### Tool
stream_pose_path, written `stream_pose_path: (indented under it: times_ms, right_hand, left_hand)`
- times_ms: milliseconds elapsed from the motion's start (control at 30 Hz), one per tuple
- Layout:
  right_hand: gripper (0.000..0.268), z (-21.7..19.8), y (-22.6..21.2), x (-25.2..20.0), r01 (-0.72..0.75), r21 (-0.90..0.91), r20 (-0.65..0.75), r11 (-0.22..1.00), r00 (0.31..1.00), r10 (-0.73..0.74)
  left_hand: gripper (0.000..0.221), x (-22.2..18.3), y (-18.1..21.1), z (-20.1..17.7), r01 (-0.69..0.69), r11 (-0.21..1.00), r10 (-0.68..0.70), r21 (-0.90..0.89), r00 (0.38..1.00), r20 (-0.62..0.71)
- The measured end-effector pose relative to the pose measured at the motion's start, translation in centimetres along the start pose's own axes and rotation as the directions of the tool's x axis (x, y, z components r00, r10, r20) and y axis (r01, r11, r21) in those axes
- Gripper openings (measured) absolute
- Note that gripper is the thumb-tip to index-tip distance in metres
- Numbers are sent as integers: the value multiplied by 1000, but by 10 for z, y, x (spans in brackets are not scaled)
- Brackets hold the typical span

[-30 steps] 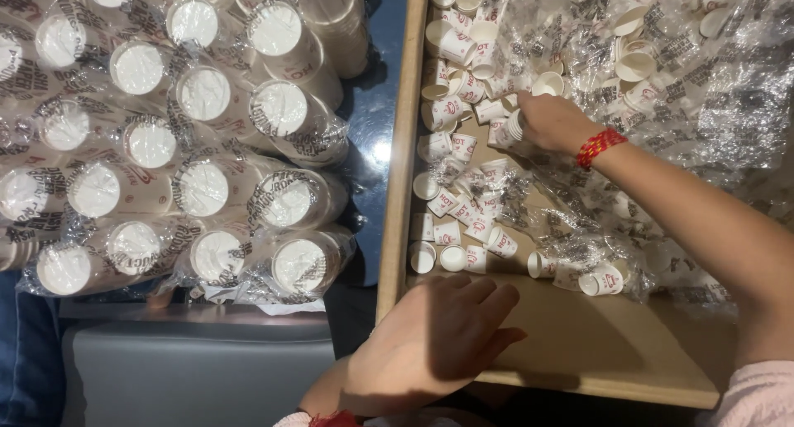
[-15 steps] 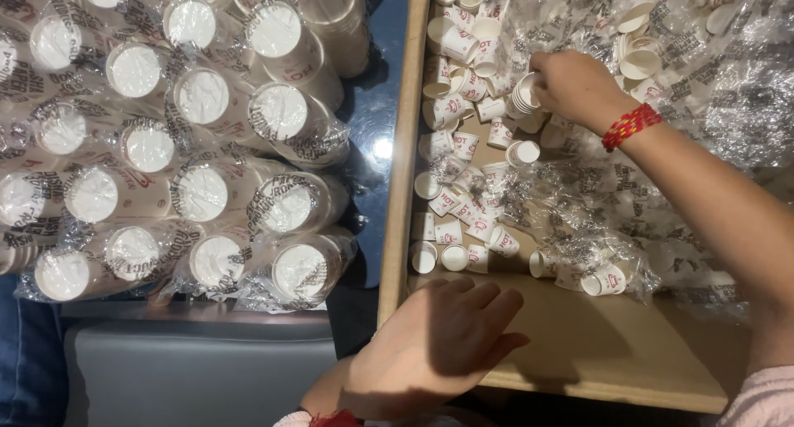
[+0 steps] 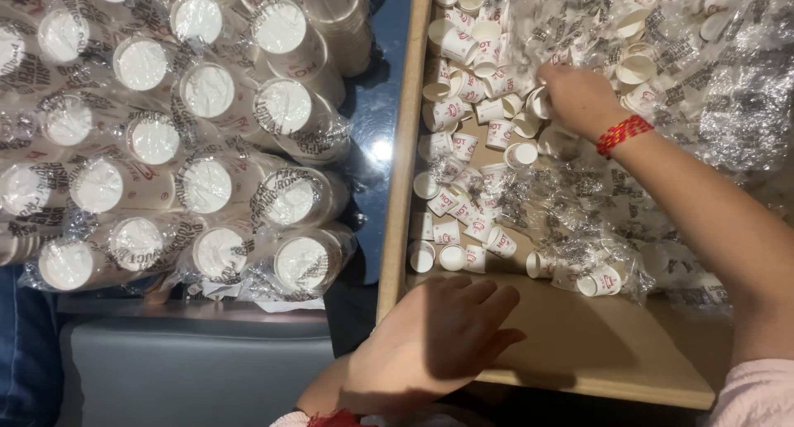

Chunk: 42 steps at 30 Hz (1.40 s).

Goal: Packaging small paper cups into plastic sleeves and then into a cardboard box.

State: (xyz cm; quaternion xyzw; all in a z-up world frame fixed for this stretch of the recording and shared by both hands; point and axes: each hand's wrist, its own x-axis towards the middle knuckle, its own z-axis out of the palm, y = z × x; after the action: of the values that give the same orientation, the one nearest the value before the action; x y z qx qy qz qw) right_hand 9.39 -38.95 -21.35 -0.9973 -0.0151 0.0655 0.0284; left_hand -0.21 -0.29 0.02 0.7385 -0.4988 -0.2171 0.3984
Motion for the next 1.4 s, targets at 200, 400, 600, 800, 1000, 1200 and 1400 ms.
stream_pose_path:
  times_ms: [200,400,600,800,1000,1200,1400]
  right_hand:
    - [21,7,14,2,84,54,-6,995,996,-84]
    - [38,-16,39,-13,14,9,127,1000,992,-15]
    - [36,-56,45,-65,-139,-12,154,990,978,139]
    - [35,-19,78,-62,-177,-73,79,981,980,183]
    - [32,-52,52,-54,-189,-131,103,973,974,203]
    - [34,-22,70,-45,-82,316,92,945,994,55]
    - [48,4,30,-60,-106,321,69,941,994,89]
  left_hand:
    - [24,2,15,-20,54,994,-57,-97,998,-28]
    - [25,6,22,-19,139,990,-139,1,990,31]
    - [31,6,20,-13,148,986,-150,81,989,17]
    - [35,9,26,-9,229,956,-237,182,971,27]
    - [33,10,29,-8,257,946,-262,196,965,1]
    - [34,12,35,-9,280,935,-289,217,957,12]
    - [33,12,35,-11,260,946,-266,196,964,4]
